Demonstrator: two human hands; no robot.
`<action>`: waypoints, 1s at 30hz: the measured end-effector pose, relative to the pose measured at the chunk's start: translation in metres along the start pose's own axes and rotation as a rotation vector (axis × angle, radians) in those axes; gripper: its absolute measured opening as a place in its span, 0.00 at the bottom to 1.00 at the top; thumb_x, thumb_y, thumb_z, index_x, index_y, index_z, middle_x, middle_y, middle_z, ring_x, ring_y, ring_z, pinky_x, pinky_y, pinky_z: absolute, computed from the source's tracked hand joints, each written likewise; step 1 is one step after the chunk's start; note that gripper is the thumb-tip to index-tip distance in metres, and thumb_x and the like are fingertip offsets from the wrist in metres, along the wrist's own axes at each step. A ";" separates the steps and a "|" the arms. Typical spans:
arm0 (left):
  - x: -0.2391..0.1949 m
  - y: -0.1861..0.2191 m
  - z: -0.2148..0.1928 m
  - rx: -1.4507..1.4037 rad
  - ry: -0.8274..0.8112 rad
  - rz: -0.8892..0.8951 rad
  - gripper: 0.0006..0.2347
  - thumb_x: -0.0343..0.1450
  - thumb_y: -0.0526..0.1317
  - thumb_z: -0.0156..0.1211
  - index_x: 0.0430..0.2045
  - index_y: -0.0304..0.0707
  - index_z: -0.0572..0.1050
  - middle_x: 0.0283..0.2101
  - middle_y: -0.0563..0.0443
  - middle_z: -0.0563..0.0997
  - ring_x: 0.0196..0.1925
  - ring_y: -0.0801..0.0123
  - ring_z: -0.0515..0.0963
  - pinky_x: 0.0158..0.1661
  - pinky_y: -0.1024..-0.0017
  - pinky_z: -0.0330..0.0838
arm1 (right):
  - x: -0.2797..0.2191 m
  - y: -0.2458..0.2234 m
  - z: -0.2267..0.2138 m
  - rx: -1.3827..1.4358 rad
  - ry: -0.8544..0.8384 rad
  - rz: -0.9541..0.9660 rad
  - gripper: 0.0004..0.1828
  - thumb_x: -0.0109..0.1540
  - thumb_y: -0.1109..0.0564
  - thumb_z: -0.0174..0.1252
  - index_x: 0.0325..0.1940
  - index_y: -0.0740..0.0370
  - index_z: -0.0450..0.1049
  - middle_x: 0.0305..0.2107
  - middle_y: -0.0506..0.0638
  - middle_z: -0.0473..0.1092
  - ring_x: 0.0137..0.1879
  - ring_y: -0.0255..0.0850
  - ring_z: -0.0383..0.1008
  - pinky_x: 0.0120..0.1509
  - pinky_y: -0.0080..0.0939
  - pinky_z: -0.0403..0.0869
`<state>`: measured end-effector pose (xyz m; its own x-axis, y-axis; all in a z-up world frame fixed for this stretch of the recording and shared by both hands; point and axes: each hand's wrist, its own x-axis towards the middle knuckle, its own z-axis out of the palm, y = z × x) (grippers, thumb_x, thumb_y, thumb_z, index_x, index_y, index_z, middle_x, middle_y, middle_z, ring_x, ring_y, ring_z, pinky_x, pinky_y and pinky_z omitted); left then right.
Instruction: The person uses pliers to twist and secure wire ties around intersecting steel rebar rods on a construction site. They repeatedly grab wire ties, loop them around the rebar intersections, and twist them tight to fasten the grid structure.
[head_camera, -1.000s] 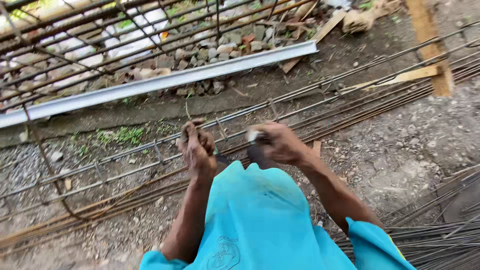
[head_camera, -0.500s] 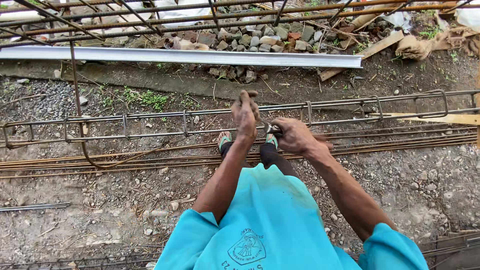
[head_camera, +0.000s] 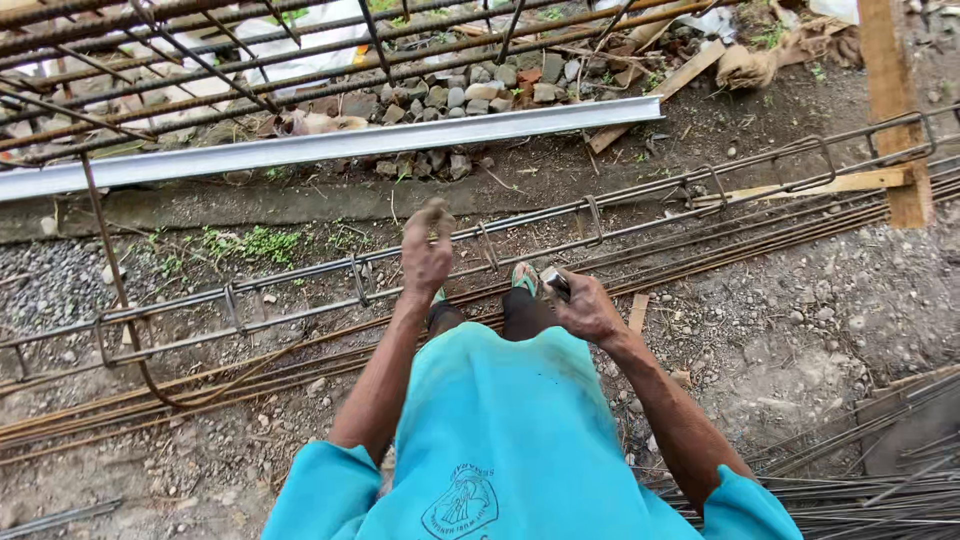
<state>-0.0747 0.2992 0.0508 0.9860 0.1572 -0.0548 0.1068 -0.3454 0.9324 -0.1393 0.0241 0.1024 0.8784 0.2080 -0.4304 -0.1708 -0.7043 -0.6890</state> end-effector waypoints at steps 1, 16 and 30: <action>0.007 -0.026 0.018 -0.006 -0.004 -0.002 0.11 0.78 0.43 0.52 0.51 0.39 0.74 0.40 0.44 0.81 0.52 0.55 0.78 0.60 0.54 0.67 | 0.004 -0.006 -0.008 -0.005 0.001 0.006 0.05 0.63 0.59 0.56 0.40 0.58 0.77 0.27 0.60 0.76 0.37 0.57 0.78 0.43 0.53 0.75; 0.042 -0.033 0.025 0.563 -0.714 -0.323 0.29 0.69 0.68 0.47 0.37 0.40 0.81 0.42 0.38 0.83 0.52 0.43 0.80 0.52 0.48 0.74 | 0.102 -0.050 0.005 -0.308 -0.330 -0.014 0.19 0.55 0.59 0.53 0.50 0.60 0.73 0.37 0.67 0.75 0.50 0.66 0.75 0.53 0.67 0.73; 0.062 -0.037 0.050 0.388 -0.520 -0.664 0.25 0.68 0.57 0.50 0.28 0.27 0.81 0.37 0.27 0.82 0.49 0.36 0.80 0.48 0.40 0.70 | 0.140 -0.029 0.040 -0.137 -0.166 0.149 0.09 0.53 0.55 0.56 0.33 0.61 0.76 0.25 0.59 0.75 0.39 0.63 0.78 0.42 0.62 0.74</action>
<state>-0.0113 0.2757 -0.0048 0.6307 0.0314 -0.7754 0.6130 -0.6329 0.4730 -0.0291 0.1008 0.0387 0.7608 0.1954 -0.6189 -0.2211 -0.8185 -0.5303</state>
